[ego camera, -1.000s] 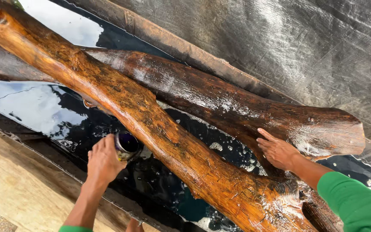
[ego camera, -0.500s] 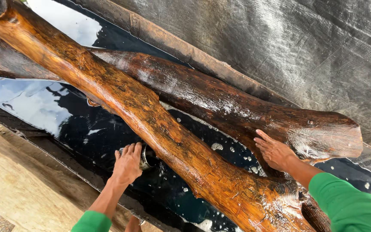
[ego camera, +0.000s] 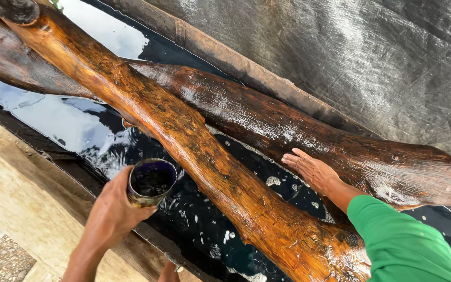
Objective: The person pours a dark liquid finish from a metal can onto large wooden logs resting in a black-lined trough and spreads it with their hands. The person repeatedly pours and rubs the finish along the length of the logs to coat the surface.
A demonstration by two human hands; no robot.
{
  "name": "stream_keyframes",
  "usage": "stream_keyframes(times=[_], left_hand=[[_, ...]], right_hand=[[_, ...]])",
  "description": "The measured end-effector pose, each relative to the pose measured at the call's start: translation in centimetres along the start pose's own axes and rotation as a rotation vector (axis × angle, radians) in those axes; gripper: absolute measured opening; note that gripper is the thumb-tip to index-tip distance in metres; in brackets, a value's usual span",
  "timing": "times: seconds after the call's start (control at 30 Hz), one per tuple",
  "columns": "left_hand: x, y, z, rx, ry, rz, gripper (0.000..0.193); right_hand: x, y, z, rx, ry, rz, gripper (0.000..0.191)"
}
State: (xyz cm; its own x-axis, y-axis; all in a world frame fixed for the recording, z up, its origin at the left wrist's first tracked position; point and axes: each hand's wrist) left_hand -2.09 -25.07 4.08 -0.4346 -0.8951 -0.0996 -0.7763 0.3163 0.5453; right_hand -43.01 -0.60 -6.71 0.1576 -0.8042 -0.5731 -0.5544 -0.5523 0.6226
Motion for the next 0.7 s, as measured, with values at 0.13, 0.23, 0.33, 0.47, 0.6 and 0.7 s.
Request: stream_keyframes(times=[0.13,0.23,0.33,0.47,0.6,0.7], left_hand=[[0.4,3.0,-2.9,0.009,0.085,0.259,0.097],[1.4,5.5,-3.4,-0.035,0.095,0.441,0.094],[2.9,8.2,-2.4,0.005,0.053,0.576,0.100],[4.6,12.1,1.0,0.138,-0.098,0.651,0.098],[5.7,16.0,5.9,0.219,-0.224,0.754,0.089],[6.2,18.8,9.7,0.234,-0.174,0.891,0.072]], right_hand=[[-0.7,-1.1,0.4,-0.005,-0.092,-0.014,0.075],[-1.9,-1.8,0.4,-0.055,-0.175,-0.060,0.077],[-2.7,-2.2,0.5,0.048,-0.211,-0.006,0.085],[-1.8,-2.0,0.1,0.104,-0.134,0.067,0.085],[0.6,-0.4,-0.7,-0.007,-0.054,0.049,0.084],[2.0,0.5,-1.5,0.065,0.010,0.102,0.082]])
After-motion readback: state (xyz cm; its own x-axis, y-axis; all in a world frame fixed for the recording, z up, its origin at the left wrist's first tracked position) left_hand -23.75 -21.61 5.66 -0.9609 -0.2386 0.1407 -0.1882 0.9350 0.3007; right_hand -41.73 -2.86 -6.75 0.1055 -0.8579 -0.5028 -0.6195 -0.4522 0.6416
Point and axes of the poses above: each hand's wrist, its own x-axis towards the middle knuckle, its own z-axis out of the palm, y = z × x, and after that the axes turned 14 degrees about y, right-handed
